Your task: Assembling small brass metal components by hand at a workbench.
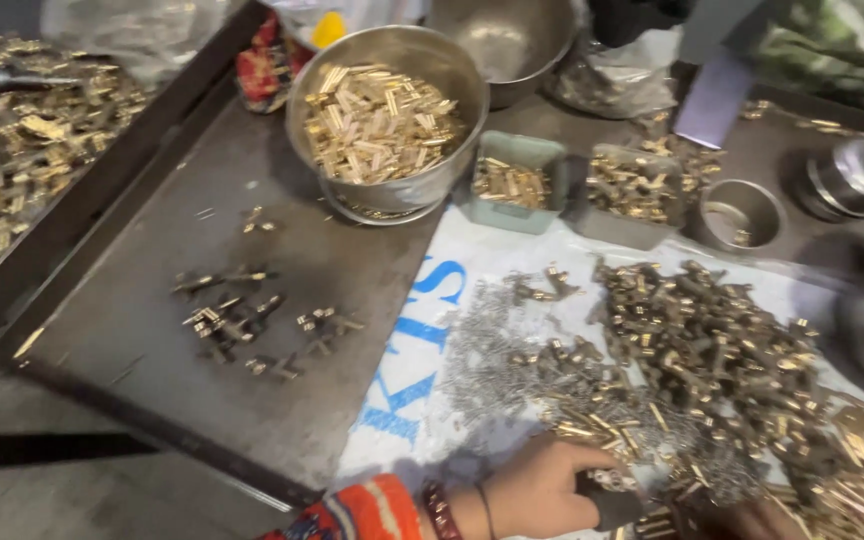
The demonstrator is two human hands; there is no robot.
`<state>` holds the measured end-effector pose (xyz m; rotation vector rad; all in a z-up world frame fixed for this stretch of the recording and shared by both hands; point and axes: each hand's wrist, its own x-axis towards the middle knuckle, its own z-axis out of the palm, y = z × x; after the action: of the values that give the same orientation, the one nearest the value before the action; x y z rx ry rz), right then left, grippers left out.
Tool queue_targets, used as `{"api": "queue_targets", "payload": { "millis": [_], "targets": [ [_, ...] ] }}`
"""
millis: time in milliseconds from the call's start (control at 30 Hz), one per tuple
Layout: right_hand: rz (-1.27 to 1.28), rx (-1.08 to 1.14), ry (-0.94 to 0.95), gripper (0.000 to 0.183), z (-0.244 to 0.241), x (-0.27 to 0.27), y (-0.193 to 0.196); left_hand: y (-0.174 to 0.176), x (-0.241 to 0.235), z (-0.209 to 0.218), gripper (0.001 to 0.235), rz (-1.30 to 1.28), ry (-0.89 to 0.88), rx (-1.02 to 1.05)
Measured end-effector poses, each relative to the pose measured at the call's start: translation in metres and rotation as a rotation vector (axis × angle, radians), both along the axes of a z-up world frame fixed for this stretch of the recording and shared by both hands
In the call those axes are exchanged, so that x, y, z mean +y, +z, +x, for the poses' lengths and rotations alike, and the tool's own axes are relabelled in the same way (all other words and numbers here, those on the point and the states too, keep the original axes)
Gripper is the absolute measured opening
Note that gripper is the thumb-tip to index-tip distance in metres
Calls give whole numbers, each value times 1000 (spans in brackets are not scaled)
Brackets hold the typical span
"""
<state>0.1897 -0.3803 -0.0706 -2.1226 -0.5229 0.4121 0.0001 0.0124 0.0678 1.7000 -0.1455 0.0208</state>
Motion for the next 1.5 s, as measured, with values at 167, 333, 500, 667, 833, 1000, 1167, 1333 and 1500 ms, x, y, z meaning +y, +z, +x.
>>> {"api": "queue_targets", "payload": {
  "millis": [167,333,500,667,833,1000,1167,1333,1500],
  "targets": [
    [-2,68,-158,36,-90,160,192,8,-1,0,44,-28,-41,198],
    [306,408,-293,30,-84,165,128,1,-1,3,39,-73,-58,244],
    [389,499,-279,22,-85,159,123,12,-1,3,27,-9,-58,122],
    [233,537,-274,17,-95,164,145,17,-3,2,25,63,-103,211],
    [-52,272,-36,27,-92,160,176,7,-6,5,27,-46,-82,255],
    [-2,470,201,44,-78,141,179,7,-6,3,29,-119,-61,331],
    [306,562,-257,20,-80,162,152,18,-1,3,29,-80,-54,328],
    [351,614,-237,20,-84,167,138,19,3,-1,30,-24,-50,297],
    [195,534,-287,18,-100,184,157,-2,-2,2,27,6,-41,254]
  ]
}}
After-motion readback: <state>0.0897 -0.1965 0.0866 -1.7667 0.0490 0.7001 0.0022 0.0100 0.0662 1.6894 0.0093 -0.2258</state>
